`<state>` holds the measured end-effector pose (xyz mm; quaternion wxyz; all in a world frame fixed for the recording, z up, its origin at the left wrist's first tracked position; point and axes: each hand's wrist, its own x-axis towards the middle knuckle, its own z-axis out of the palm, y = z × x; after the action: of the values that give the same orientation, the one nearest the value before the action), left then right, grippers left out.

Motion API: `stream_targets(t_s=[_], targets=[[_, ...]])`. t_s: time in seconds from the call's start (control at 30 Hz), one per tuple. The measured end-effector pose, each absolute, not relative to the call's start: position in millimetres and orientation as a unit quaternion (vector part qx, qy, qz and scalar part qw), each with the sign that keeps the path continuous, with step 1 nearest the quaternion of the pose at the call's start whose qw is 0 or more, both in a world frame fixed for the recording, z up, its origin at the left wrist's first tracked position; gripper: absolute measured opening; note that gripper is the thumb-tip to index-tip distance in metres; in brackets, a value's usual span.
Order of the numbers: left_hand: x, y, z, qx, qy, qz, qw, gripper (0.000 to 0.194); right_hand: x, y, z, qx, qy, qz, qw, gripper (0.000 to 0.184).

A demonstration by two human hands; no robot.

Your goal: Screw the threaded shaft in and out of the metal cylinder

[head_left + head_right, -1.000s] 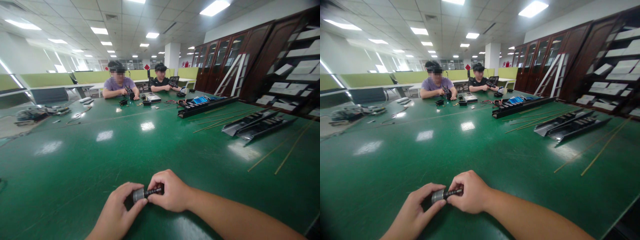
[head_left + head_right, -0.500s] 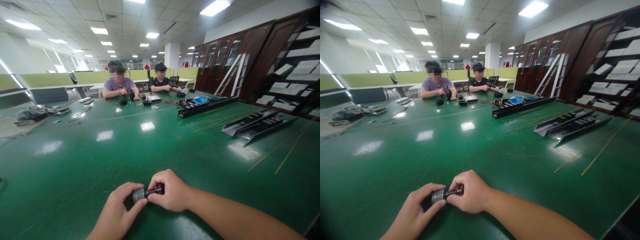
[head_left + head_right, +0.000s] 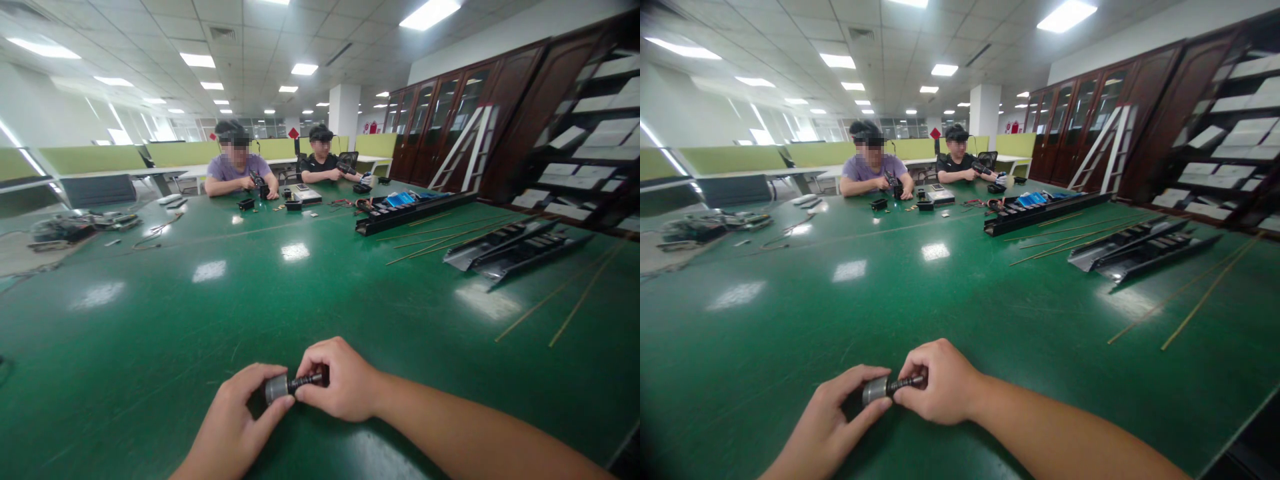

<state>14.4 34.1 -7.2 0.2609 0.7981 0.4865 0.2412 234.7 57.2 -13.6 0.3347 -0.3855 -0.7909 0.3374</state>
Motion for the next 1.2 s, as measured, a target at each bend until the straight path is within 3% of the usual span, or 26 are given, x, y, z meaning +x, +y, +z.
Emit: stream_targets(t_s=[1.2], targets=[[14.4,34.5,-9.2,0.798,0.487,0.256,0.247,0.027,235.7,56.2,-11.5,-0.397,-0.788,0.345,0.322,0.011]])
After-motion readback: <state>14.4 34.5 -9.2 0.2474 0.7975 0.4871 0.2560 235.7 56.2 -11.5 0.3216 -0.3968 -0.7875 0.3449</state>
